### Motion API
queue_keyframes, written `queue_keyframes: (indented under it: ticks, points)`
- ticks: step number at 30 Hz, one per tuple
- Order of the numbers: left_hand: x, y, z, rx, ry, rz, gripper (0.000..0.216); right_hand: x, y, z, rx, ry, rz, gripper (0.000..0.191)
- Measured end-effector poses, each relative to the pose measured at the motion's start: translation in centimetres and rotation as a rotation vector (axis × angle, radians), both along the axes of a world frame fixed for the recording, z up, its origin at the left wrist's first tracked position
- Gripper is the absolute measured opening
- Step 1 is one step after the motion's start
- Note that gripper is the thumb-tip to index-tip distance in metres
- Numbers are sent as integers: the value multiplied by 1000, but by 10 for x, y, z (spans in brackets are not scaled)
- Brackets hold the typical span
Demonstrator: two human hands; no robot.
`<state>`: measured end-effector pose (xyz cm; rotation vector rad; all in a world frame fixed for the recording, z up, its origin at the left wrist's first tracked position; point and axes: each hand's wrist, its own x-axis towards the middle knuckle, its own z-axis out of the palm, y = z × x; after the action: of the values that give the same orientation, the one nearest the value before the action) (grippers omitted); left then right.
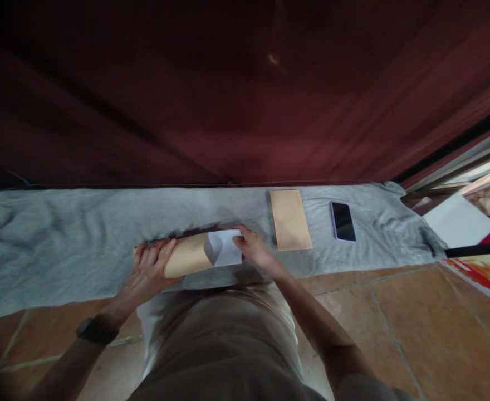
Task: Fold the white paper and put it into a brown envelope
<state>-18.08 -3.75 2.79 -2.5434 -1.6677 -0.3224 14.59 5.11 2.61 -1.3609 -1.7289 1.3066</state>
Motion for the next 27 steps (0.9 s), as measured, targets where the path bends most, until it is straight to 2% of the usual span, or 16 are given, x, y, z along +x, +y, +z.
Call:
queue_keyframes:
  ticks: [3, 6, 9, 12, 16, 19, 22, 27]
  points:
    - [2, 3, -3, 3, -21, 9, 97, -6, -4, -7, -29, 163, -128, 16]
    - [2, 6, -5, -5, -39, 15, 102, -5, -9, -12, -164, 337, -207, 28]
    - [5, 9, -6, -28, -49, 1, 103, -6, -13, -17, -207, 364, -225, 32]
    - [13, 12, -7, -31, -61, -24, 105, -16, -18, -23, -132, 310, -219, 29]
    - [20, 16, -10, -42, -65, -36, 111, -33, -22, -27, 109, 113, -256, 15]
    - [22, 17, -12, -51, -64, -27, 113, -42, -23, -27, 218, -44, -259, 11]
    - [24, 19, -14, -53, -77, -35, 111, -48, -24, -25, 236, -123, -216, 16]
    - [28, 22, -17, -54, -97, -47, 106, -54, -25, -27, 190, -108, -274, 19]
